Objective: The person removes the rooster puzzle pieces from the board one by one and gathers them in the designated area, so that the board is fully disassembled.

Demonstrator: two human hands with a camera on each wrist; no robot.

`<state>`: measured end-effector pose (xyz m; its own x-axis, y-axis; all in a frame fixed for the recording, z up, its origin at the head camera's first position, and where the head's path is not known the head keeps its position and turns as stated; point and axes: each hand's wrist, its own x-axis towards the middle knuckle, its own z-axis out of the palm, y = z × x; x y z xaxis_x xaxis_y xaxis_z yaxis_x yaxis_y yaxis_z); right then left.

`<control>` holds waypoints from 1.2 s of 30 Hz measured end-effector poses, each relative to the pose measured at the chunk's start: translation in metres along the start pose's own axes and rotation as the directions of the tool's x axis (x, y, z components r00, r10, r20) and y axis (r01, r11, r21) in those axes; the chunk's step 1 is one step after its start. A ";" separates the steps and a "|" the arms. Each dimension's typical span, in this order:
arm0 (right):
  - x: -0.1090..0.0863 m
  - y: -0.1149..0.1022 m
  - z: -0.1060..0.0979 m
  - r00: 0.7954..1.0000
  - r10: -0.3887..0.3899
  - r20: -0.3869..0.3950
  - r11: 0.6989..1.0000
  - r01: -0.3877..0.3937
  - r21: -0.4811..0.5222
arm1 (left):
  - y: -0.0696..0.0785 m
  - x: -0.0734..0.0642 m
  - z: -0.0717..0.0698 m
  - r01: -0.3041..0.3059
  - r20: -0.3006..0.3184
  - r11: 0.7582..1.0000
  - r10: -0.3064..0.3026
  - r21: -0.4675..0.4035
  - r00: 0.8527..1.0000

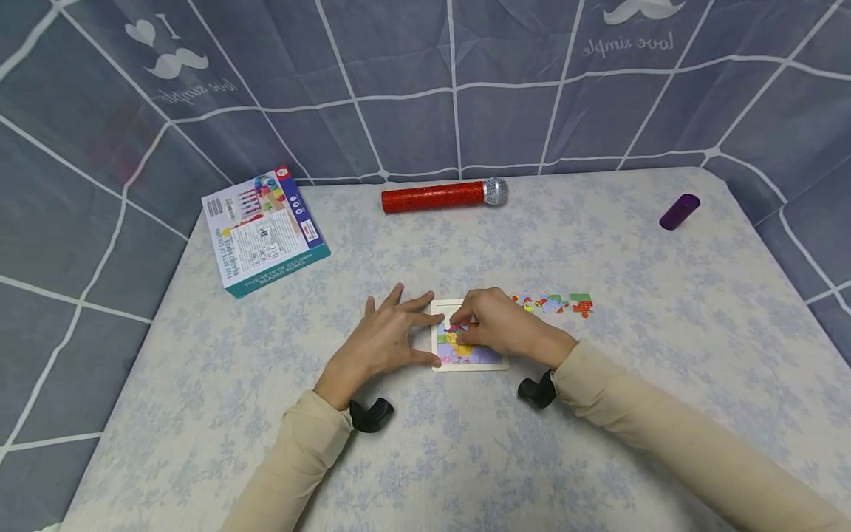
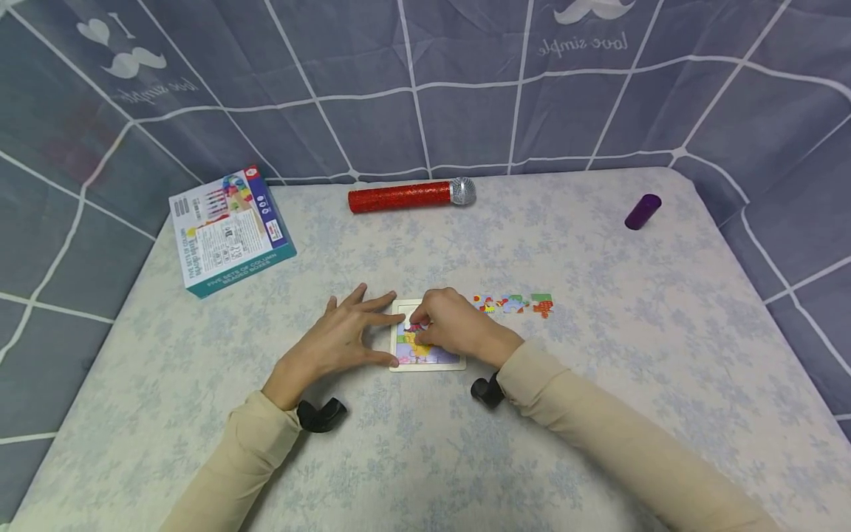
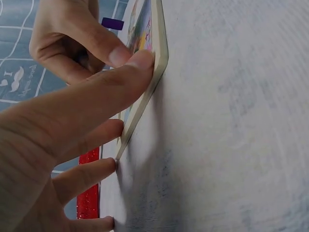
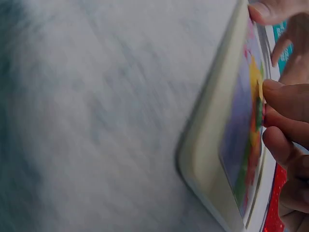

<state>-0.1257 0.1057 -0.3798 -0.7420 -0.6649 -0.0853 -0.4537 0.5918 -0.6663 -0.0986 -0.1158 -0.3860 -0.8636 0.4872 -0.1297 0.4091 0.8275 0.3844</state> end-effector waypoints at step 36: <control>0.001 -0.003 0.008 0.995 0.062 -0.079 0.998 -0.062 -0.006 | 0.008 0.006 -0.002 0.100 0.043 0.995 -0.099 -0.023 0.994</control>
<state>-0.1211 0.0989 -0.3839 -0.8054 -0.5889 -0.0671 -0.4095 0.6347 -0.6553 -0.1010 -0.1065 -0.3814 -0.8865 0.4142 -0.2061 0.3138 0.8657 0.3901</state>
